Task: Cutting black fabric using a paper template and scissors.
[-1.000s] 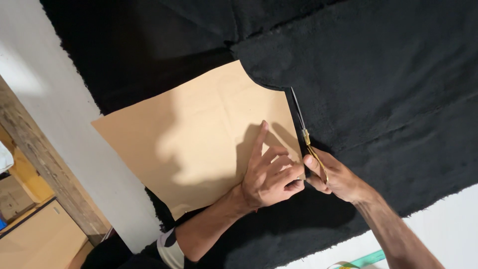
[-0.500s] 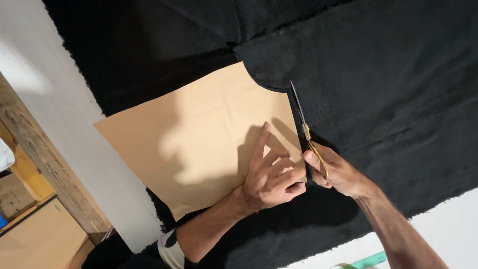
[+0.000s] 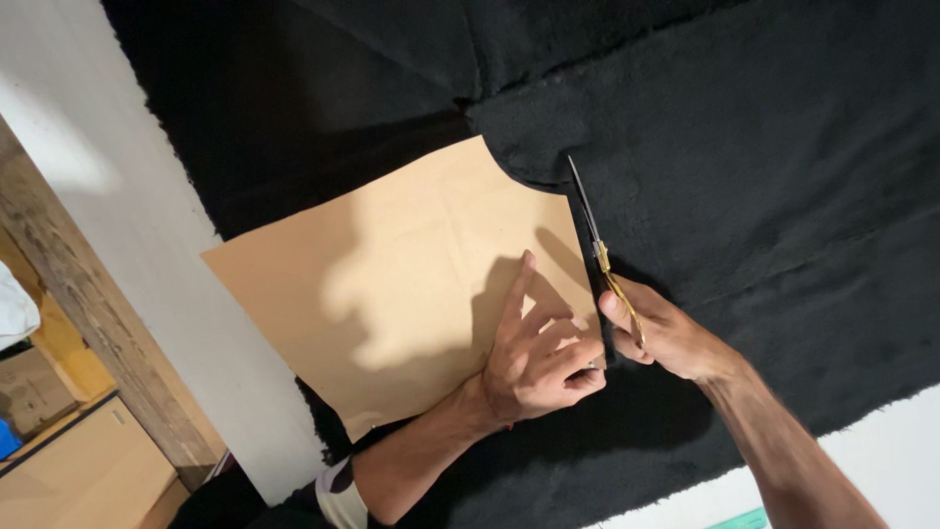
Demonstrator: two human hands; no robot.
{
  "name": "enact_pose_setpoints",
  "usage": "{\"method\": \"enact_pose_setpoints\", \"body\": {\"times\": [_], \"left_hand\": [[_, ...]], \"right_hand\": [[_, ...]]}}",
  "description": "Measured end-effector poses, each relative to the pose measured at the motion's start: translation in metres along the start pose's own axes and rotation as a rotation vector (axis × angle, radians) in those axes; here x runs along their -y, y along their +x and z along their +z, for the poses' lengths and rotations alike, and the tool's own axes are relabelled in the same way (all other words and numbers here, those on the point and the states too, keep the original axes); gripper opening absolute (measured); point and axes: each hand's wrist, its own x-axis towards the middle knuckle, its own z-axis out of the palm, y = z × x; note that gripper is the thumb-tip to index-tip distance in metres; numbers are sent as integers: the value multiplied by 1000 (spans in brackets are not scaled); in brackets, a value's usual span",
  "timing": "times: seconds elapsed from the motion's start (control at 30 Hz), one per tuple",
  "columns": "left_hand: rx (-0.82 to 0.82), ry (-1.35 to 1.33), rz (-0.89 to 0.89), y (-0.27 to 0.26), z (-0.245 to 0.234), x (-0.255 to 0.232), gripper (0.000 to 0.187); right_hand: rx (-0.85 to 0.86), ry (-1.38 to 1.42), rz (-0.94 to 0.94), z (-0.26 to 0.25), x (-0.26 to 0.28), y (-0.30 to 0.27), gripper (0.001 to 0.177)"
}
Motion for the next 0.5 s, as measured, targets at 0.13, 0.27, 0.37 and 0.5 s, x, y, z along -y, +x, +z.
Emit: {"method": "enact_pose_setpoints", "body": {"times": [0.13, 0.27, 0.37, 0.5], "left_hand": [[-3, -1, -9, 2, 0, -2, 19], [-7, -8, -6, 3, -1, -2, 18], [-4, -2, -11, 3, -1, -2, 18], [-11, -5, -5, 3, 0, -1, 17]], "right_hand": [[75, 93, -30, -5, 3, 7, 52], [57, 79, -28, 0, 11, 7, 49], [43, 37, -32, 2, 16, 5, 45], [91, 32, -89, -5, 13, 11, 43]]}}
